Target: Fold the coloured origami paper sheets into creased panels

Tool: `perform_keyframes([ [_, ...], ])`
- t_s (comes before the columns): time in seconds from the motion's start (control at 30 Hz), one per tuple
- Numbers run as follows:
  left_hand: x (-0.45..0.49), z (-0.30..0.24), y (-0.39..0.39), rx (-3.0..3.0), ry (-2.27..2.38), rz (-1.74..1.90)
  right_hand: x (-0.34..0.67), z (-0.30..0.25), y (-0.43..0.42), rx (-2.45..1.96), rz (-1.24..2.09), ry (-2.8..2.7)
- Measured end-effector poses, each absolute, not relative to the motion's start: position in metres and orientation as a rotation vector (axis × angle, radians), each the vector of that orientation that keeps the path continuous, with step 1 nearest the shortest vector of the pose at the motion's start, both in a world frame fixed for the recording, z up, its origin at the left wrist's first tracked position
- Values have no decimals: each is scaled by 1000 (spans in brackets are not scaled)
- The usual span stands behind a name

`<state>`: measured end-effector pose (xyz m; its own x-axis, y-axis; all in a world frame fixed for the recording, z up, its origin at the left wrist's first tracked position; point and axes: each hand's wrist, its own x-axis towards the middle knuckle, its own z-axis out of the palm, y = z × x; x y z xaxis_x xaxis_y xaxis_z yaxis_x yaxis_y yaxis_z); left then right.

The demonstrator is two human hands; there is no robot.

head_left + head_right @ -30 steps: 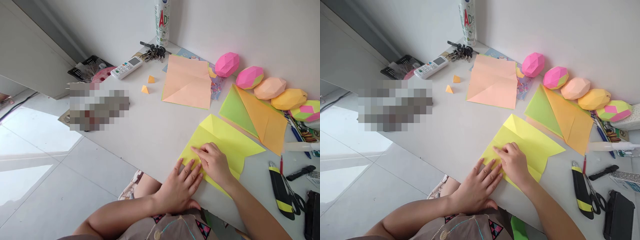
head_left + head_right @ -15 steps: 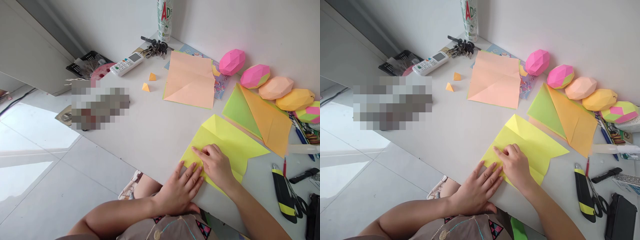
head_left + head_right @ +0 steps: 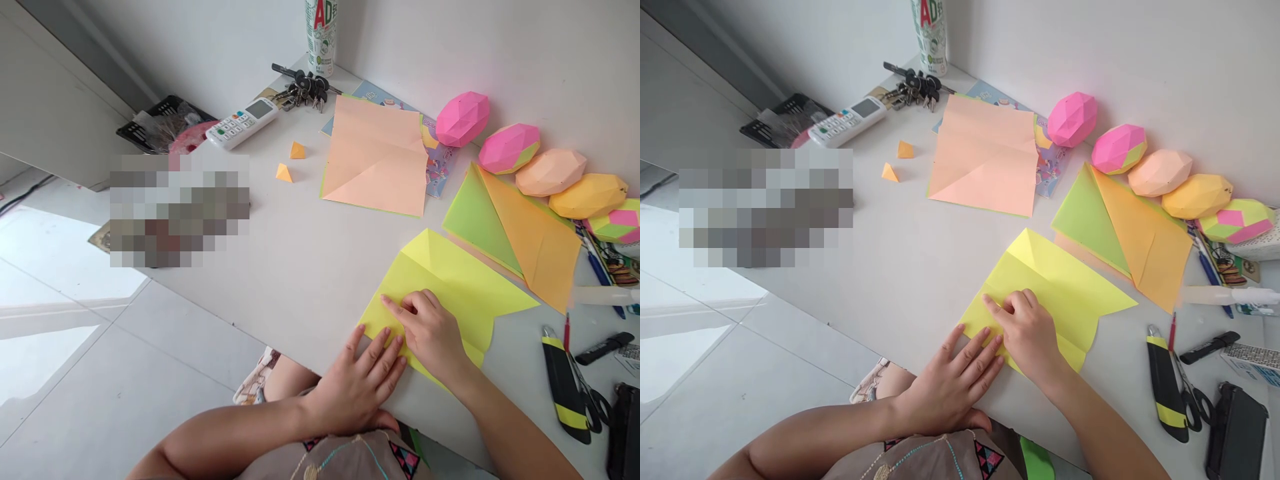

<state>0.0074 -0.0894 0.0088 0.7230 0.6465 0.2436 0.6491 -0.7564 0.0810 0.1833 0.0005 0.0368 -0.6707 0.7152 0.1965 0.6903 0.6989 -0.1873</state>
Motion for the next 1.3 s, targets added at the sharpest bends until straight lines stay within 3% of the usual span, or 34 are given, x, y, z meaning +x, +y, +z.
perform_keyframes([
  [0.23, 9, 7, -92, -2863, -1143, -426, 183, 38, 2, -1125, 136, -2660],
  [0.47, 3, 4, -94, -2734, -1496, -855, 183, 37, 1, -1154, 122, -2669],
  [0.83, -41, 17, -91, -2750, -1626, -784, 185, 33, 0, -1184, 136, -2684],
  [1.3, -36, 23, -82, -2801, -1432, -807, 186, 30, -1, -1211, 144, -2685],
])
